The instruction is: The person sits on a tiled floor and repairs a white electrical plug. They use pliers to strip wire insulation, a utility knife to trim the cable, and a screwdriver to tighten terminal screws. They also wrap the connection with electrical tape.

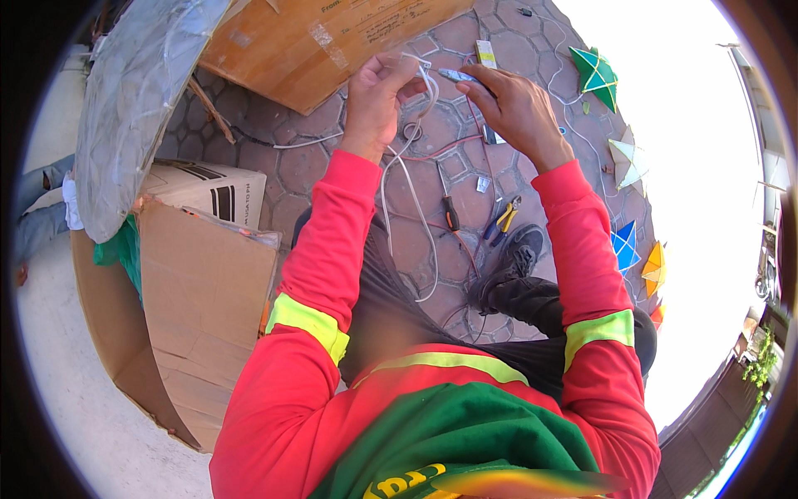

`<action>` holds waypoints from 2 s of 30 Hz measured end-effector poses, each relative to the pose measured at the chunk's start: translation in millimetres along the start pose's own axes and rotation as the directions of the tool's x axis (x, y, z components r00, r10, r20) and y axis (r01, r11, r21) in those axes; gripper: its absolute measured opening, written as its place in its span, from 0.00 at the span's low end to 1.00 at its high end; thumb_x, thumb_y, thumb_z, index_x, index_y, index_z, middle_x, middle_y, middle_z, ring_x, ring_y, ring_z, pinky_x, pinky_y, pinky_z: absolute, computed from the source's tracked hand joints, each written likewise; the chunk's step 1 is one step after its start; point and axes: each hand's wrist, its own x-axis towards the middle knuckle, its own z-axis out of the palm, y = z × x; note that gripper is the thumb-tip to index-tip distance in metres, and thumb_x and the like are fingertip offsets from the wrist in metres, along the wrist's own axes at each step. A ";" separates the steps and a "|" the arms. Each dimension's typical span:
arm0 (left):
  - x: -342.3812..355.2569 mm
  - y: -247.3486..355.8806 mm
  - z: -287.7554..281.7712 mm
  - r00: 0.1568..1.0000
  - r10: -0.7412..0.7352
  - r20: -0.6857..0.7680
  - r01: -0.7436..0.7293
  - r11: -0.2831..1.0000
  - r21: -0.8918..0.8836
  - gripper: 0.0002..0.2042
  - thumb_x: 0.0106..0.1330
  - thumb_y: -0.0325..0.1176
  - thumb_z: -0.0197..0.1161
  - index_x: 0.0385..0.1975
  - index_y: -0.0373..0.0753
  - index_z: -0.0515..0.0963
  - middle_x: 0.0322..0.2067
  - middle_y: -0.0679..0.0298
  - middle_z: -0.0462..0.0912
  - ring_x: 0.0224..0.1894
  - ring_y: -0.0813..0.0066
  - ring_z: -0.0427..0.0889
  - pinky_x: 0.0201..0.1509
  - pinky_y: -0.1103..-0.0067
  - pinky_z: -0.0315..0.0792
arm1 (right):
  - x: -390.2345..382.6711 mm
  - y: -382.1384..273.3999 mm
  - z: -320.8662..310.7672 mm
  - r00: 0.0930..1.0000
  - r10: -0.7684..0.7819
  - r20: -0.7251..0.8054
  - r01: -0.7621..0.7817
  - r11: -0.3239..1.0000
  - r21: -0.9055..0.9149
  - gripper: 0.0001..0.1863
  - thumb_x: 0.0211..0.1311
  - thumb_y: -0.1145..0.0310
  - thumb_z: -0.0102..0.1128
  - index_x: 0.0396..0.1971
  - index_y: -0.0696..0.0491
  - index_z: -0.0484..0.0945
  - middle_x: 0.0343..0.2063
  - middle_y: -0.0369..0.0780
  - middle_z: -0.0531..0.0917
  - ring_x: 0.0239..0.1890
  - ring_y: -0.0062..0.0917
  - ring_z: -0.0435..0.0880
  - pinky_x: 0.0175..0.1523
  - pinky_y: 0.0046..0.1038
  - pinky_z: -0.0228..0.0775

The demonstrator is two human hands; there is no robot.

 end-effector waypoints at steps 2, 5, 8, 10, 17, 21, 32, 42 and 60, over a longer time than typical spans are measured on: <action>-0.1 0.0 -0.4 1.000 0.004 0.014 -0.004 1.000 0.014 0.07 0.67 0.29 0.67 0.39 0.37 0.76 0.35 0.63 0.83 0.36 0.74 0.84 0.43 0.76 0.81 | -0.2 0.8 0.4 0.999 0.030 0.033 -0.030 1.000 0.003 0.18 0.70 0.52 0.54 0.51 0.45 0.81 0.35 0.41 0.88 0.33 0.34 0.87 0.40 0.34 0.79; 0.3 -0.6 -0.9 1.000 0.008 0.030 -0.009 1.000 0.029 0.07 0.67 0.29 0.66 0.40 0.37 0.76 0.35 0.63 0.83 0.36 0.74 0.84 0.43 0.76 0.81 | -0.4 1.1 1.6 0.999 0.035 0.033 -0.035 0.999 0.014 0.16 0.69 0.55 0.52 0.52 0.41 0.79 0.33 0.39 0.86 0.32 0.35 0.86 0.38 0.35 0.77; 0.7 -1.4 -1.1 0.999 0.007 0.046 -0.008 0.999 0.041 0.07 0.68 0.29 0.66 0.41 0.37 0.76 0.36 0.63 0.83 0.36 0.75 0.84 0.43 0.76 0.81 | 0.8 1.7 -1.1 0.998 0.021 0.060 -0.029 0.991 0.132 0.26 0.72 0.44 0.52 0.49 0.52 0.84 0.26 0.42 0.85 0.28 0.29 0.85 0.34 0.30 0.75; 2.6 -1.9 0.7 0.998 0.011 0.057 -0.014 0.998 0.054 0.07 0.68 0.29 0.66 0.41 0.37 0.76 0.36 0.63 0.83 0.36 0.75 0.84 0.43 0.76 0.81 | 3.0 4.2 -7.2 0.991 0.017 0.136 -0.051 0.968 0.246 0.27 0.72 0.44 0.51 0.48 0.53 0.84 0.23 0.40 0.83 0.26 0.26 0.83 0.32 0.29 0.73; 3.1 -1.1 5.6 0.996 0.004 0.088 -0.001 1.000 -0.030 0.06 0.68 0.29 0.65 0.40 0.39 0.76 0.35 0.64 0.83 0.37 0.75 0.84 0.43 0.76 0.81 | -0.1 7.9 -10.9 0.991 0.035 0.132 -0.073 0.952 0.298 0.26 0.72 0.46 0.52 0.49 0.53 0.83 0.28 0.41 0.85 0.29 0.28 0.84 0.35 0.31 0.75; 2.0 -0.3 6.7 0.999 0.002 0.036 -0.001 0.999 -0.042 0.05 0.68 0.29 0.65 0.39 0.39 0.76 0.35 0.64 0.83 0.36 0.75 0.84 0.44 0.75 0.81 | -3.1 5.1 2.8 0.997 -0.050 -0.062 0.058 0.990 0.126 0.23 0.72 0.48 0.54 0.51 0.52 0.83 0.38 0.44 0.87 0.36 0.35 0.87 0.41 0.34 0.77; 0.5 -1.8 5.6 1.000 0.002 -0.003 -0.002 0.998 -0.061 0.05 0.67 0.28 0.66 0.38 0.40 0.76 0.35 0.65 0.83 0.37 0.74 0.84 0.44 0.75 0.82 | -6.2 -8.0 6.8 0.997 0.042 -0.061 -0.037 0.996 0.076 0.21 0.71 0.51 0.55 0.52 0.50 0.81 0.37 0.44 0.86 0.36 0.38 0.86 0.41 0.35 0.77; 1.8 -1.7 0.3 0.999 0.019 0.036 -0.017 0.999 -0.035 0.06 0.67 0.27 0.66 0.39 0.38 0.76 0.35 0.62 0.84 0.37 0.73 0.84 0.44 0.74 0.82 | -3.6 -14.0 -0.8 0.998 0.060 -0.024 -0.059 0.997 0.057 0.22 0.71 0.50 0.55 0.49 0.52 0.82 0.32 0.45 0.86 0.33 0.38 0.86 0.39 0.35 0.77; 0.7 -2.6 0.7 0.991 0.056 0.119 -0.058 0.998 0.015 0.07 0.67 0.26 0.65 0.42 0.37 0.76 0.39 0.59 0.85 0.38 0.74 0.85 0.44 0.75 0.82 | -3.2 -4.2 -5.7 0.990 0.087 0.108 -0.103 0.982 0.159 0.26 0.72 0.47 0.53 0.45 0.56 0.84 0.24 0.43 0.82 0.27 0.33 0.82 0.34 0.36 0.72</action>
